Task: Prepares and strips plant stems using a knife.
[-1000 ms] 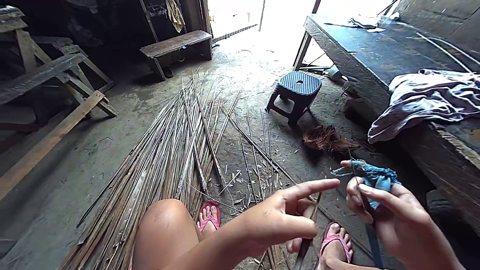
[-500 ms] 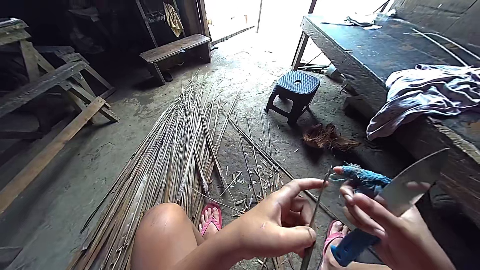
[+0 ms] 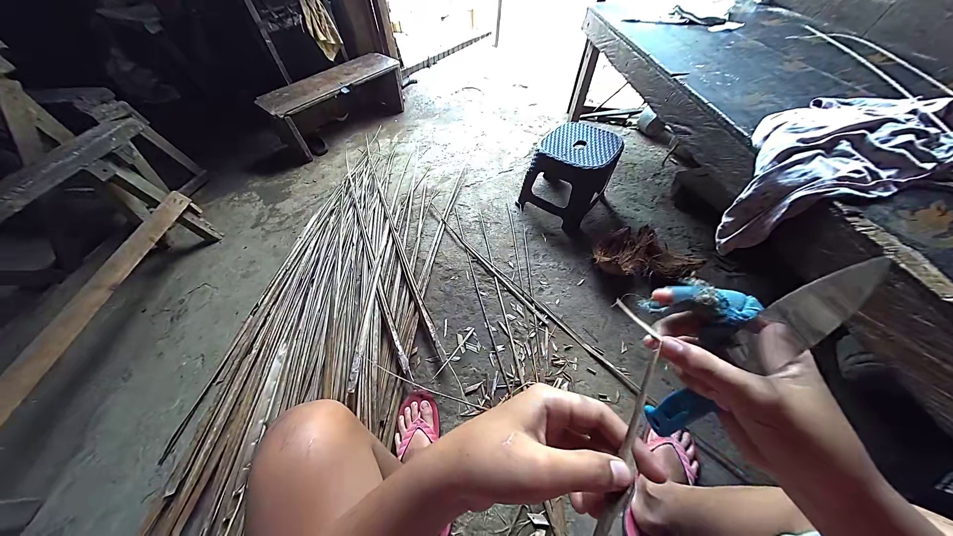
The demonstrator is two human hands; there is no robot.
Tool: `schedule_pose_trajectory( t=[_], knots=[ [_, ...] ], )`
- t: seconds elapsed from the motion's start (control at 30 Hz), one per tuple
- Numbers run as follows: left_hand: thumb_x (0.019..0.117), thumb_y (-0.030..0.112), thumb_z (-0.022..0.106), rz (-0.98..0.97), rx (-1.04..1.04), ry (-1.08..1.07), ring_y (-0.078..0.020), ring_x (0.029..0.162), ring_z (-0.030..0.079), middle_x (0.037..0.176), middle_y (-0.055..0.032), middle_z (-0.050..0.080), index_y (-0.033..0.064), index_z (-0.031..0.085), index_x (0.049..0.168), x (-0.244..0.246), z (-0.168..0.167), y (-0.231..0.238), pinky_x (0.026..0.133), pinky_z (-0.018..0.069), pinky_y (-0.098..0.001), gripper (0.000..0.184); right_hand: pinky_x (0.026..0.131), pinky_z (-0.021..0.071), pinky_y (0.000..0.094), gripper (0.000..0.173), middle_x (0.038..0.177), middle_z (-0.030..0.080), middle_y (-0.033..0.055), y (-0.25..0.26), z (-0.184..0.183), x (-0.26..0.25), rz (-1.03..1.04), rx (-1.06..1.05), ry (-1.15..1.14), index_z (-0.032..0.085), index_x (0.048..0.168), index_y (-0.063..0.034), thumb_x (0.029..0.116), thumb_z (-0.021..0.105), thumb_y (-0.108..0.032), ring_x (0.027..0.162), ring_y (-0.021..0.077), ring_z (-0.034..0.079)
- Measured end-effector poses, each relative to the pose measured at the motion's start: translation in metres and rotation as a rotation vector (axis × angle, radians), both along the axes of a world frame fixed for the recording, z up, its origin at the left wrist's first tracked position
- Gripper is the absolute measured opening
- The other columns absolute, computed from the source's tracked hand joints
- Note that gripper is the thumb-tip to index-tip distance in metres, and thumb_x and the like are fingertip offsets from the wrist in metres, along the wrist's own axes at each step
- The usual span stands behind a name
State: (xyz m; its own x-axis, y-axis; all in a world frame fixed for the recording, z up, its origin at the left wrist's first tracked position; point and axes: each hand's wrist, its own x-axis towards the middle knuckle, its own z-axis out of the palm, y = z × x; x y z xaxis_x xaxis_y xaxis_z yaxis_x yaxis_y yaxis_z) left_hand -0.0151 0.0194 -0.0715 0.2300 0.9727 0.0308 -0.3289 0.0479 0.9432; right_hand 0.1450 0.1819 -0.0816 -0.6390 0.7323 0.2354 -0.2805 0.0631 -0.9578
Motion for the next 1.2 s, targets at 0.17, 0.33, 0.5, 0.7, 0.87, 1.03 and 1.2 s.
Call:
schedule_pose_trajectory(
  t=[0.17,0.33,0.5,0.7,0.87,1.03,1.2],
  knots=[
    [0.0973,0.001,0.050,-0.052,0.036,0.016,0.0092,0.075,0.056,0.094,0.0095,0.064,-0.0014,0.064,0.113,-0.001,-0.001,-0.003,0.067,0.0473,-0.0105,0.021,0.058,0.0503,0.0095,0.024,0.088,0.076,-0.0139,-0.009,0.002,-0.001,-0.075,-0.012,-0.085,0.066,0.097,-0.0214,0.0843,0.070,-0.002,0.062,-0.0075,0.061],
    [0.0974,0.002,0.049,-0.034,0.026,0.013,0.0101,0.076,0.056,0.097,0.0107,0.066,0.0002,0.065,0.113,-0.005,-0.002,-0.008,0.067,0.0471,-0.0101,0.023,0.058,0.0464,0.0083,0.017,0.094,0.076,-0.0125,-0.003,-0.004,0.006,0.178,0.009,0.001,0.074,0.102,-0.0285,0.0865,0.074,-0.022,0.065,-0.0097,0.059],
    [0.0979,0.004,0.050,-0.013,0.022,-0.007,0.0093,0.075,0.056,0.097,0.0111,0.066,0.0008,0.066,0.113,-0.006,-0.005,-0.016,0.067,0.0478,-0.0111,0.023,0.058,0.0498,0.0105,0.023,0.086,0.075,-0.0125,-0.004,-0.004,0.007,0.112,-0.028,-0.067,0.067,0.098,-0.0252,0.0811,0.081,-0.021,0.061,-0.0064,0.060],
    [0.0979,0.004,0.048,0.040,0.012,0.014,0.0106,0.071,0.055,0.089,0.0138,0.065,0.0057,0.067,0.101,-0.007,-0.005,-0.018,0.062,0.0450,-0.0097,0.019,0.062,0.0493,0.0070,0.011,0.080,0.065,-0.0204,0.003,-0.003,0.007,-0.151,0.423,-0.292,0.066,0.097,-0.0147,0.0921,0.069,-0.023,0.067,-0.0151,0.057],
    [0.1009,0.004,0.049,0.231,-0.054,0.238,0.0043,0.070,0.059,0.090,0.0011,0.064,-0.0048,0.065,0.106,0.009,0.001,-0.013,0.063,0.0510,-0.0140,0.019,0.051,0.0407,0.0073,0.027,0.075,0.059,-0.0205,0.018,0.005,0.010,-0.237,0.315,-0.395,0.062,0.111,-0.0053,0.0949,0.060,-0.026,0.055,-0.0140,0.047],
    [0.1058,0.004,0.047,0.345,-0.163,0.184,0.0007,0.063,0.066,0.079,0.0020,0.071,-0.0039,0.062,0.113,0.023,-0.001,-0.006,0.060,0.0554,-0.0163,0.018,0.039,0.0307,0.0099,0.072,0.063,0.049,-0.0171,-0.003,0.008,0.018,0.356,-0.300,-0.428,0.054,0.109,-0.0195,0.0773,0.056,-0.084,0.043,-0.0082,0.035],
    [0.1028,0.002,0.053,0.486,-0.264,0.109,0.0037,0.059,0.060,0.076,0.0059,0.068,0.0020,0.058,0.106,0.025,-0.002,0.000,0.056,0.0498,-0.0131,0.006,0.047,0.0397,0.0123,0.067,0.079,0.055,-0.0159,-0.013,0.012,0.028,0.616,-0.357,-0.359,0.054,0.114,-0.0226,0.0833,0.051,-0.082,0.055,-0.0063,0.046]
  ],
)
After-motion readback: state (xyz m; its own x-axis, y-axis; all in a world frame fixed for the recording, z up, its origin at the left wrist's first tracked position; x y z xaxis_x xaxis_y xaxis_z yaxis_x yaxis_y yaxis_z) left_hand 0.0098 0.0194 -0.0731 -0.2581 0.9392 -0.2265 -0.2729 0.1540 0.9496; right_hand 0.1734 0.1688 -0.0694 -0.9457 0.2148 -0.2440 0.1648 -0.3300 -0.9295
